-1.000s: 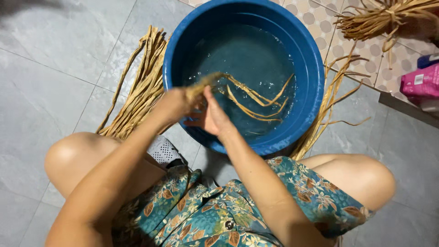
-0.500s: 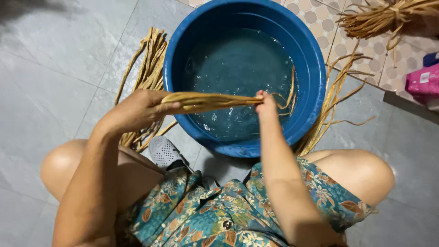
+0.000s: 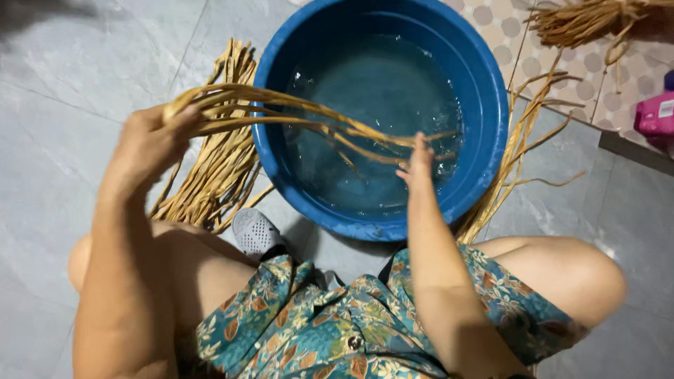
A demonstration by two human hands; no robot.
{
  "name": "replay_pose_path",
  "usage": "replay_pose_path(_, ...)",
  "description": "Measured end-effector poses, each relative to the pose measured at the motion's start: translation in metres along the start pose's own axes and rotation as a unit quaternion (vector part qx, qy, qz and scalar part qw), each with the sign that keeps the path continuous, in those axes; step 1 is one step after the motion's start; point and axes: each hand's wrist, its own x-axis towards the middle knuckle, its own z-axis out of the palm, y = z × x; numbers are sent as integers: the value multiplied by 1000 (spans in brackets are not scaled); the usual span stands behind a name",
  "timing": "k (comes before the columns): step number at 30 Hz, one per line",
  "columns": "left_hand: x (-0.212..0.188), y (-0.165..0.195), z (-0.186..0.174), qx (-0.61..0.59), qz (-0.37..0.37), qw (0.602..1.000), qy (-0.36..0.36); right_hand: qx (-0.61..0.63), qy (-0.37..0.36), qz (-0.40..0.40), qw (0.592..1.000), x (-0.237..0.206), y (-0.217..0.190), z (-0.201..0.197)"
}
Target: The person sits on the floor and repeatedly submerges bundles of dried sticks into a blue basin of water. They agitate the sticks by hand, lift them out, and place them on the floor beside the basin, repeating this process with multiple bundles.
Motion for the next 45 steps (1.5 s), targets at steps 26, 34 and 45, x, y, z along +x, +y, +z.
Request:
replay_pose_path(26, -7, 8, 37, 149, 65, 982, -98, 302, -53, 63, 950, 30, 14, -4)
replay_pose_path(34, 38, -8, 82, -3, 72, 996, -61, 89, 6, -207, 974, -27, 26, 70)
replay_pose_path(45, 25, -23, 134, 23, 128, 974, -186, 142, -421, 98, 890, -153, 26, 130)
